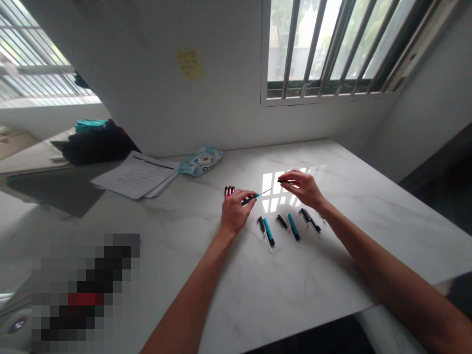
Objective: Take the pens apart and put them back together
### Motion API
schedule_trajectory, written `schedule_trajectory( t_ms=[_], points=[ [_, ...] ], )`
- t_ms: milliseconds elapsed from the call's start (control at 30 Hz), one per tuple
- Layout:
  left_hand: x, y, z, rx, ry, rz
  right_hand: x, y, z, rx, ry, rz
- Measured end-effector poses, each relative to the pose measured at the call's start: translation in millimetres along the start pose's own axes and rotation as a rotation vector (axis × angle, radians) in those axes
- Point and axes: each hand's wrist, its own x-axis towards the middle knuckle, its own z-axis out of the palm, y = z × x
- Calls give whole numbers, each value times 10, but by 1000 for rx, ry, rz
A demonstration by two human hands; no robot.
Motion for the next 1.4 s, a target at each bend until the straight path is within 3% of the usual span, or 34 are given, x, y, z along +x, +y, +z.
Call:
schedule_trajectory(
  t_ms=[167,667,933,1233,1400],
  points=[
    [6,-29,-16,53,5,14,-36,-15,42,-151,-101,-100],
    [-11,-8,14,33,-8,20,-80,-97,135,-68,-164,-85],
    [-38,67,57,-44,-55,51,-144,-110,286,-35,-200,-40],
    [-49,66,76,-75,-54,72,-133,-22,250,40,-226,54],
    [-42,74,65,-84,-56,57,-123,-128,214,-141,-207,-49]
  ],
)
